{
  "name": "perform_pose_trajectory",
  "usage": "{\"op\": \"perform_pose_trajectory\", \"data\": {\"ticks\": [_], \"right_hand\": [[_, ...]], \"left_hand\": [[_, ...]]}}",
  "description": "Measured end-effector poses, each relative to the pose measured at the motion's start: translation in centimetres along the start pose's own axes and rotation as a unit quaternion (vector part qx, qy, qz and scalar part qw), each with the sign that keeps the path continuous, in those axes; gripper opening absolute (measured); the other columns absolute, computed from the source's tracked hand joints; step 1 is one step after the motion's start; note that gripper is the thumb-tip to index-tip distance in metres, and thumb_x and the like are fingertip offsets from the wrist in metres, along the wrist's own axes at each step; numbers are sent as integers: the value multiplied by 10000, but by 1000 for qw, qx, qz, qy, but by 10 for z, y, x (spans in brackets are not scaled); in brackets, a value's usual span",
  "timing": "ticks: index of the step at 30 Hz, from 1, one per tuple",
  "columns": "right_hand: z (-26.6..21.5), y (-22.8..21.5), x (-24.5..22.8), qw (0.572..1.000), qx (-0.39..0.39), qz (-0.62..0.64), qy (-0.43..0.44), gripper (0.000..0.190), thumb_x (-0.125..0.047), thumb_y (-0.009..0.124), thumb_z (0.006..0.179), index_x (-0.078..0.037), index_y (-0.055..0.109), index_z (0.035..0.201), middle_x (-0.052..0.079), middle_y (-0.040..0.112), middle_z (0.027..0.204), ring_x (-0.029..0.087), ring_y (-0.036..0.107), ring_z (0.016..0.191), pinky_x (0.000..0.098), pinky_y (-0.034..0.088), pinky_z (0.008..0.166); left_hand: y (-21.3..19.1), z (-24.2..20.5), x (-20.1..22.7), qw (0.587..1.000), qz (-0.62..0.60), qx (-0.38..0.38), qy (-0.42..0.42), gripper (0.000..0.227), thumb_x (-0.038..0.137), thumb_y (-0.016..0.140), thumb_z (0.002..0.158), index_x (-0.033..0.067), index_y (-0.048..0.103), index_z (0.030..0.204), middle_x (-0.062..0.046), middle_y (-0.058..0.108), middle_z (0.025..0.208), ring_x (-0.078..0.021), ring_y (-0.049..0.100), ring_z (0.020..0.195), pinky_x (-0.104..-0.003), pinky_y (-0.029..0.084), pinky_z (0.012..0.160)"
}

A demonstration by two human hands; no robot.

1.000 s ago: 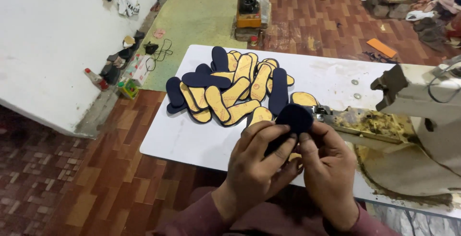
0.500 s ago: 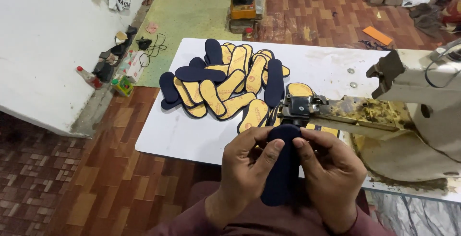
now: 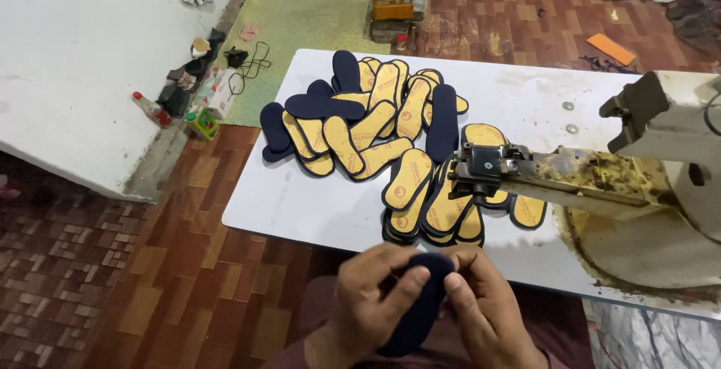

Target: Feeding shoe insoles into an industrial machine for processing at a workstation.

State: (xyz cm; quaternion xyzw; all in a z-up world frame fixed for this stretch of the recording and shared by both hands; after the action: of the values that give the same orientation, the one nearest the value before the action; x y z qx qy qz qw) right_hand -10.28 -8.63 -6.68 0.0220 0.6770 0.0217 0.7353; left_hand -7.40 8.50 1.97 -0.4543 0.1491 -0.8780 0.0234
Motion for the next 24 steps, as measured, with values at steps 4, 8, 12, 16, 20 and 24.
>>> {"op": "perform_pose_trajectory", "data": {"ticks": [4,8,12,16,20,24], "right_hand": [[6,14,-20,994,-35,-82,63,624,-538,517,895,-87,599,1318,38,706,1225,145,709,819,297,600,587],[-1,34,-8,958,-174,-228,-17,474,-475,513,976,-117,726,1200,14,780,1113,134,766,917,284,597,782],[-10,41,-1,922,-296,-251,5,408,-482,585,985,-154,756,1156,-2,796,1096,125,765,957,275,601,737],[-6,32,11,925,-280,-256,30,419,-536,579,969,-192,782,1097,-35,808,1026,90,766,869,262,594,660],[0,21,11,933,-243,-265,-21,324,-444,627,963,-192,790,1085,-22,816,1020,92,794,870,247,624,565],[3,9,-35,933,-39,-287,-212,268,-295,662,940,-105,774,1092,52,808,1076,193,778,1026,303,593,916]], "left_hand": [[-32,64,-96,963,-1,87,-256,477,439,657,885,65,764,1161,-50,797,1037,-136,712,935,-289,591,729],[-65,126,-175,950,204,50,-231,553,461,575,965,21,626,1296,-148,669,1267,-295,616,1193,-415,499,987],[-15,109,-166,925,330,-62,-176,624,450,652,942,60,552,1420,-172,591,1320,-369,555,1234,-493,472,1003],[31,60,-175,890,276,-189,-309,971,629,706,854,72,339,1560,-185,458,1529,-365,429,1406,-503,429,1064],[19,61,-156,941,156,-57,-293,498,319,719,906,86,627,1337,-92,687,1252,-252,609,1084,-398,516,913],[-24,73,-91,989,40,97,-108,203,239,742,906,50,755,980,-21,659,866,-140,635,792,-267,573,658]]}}
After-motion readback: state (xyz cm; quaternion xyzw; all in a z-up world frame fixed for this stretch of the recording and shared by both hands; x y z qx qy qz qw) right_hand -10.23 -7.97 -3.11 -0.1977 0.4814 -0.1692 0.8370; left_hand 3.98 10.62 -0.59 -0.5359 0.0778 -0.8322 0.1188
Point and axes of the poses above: each hand's wrist, its own z-axis towards the middle knuckle, its own y-axis out of the palm, x = y × z, the point moved 6 cm from there along z, towards the middle knuckle
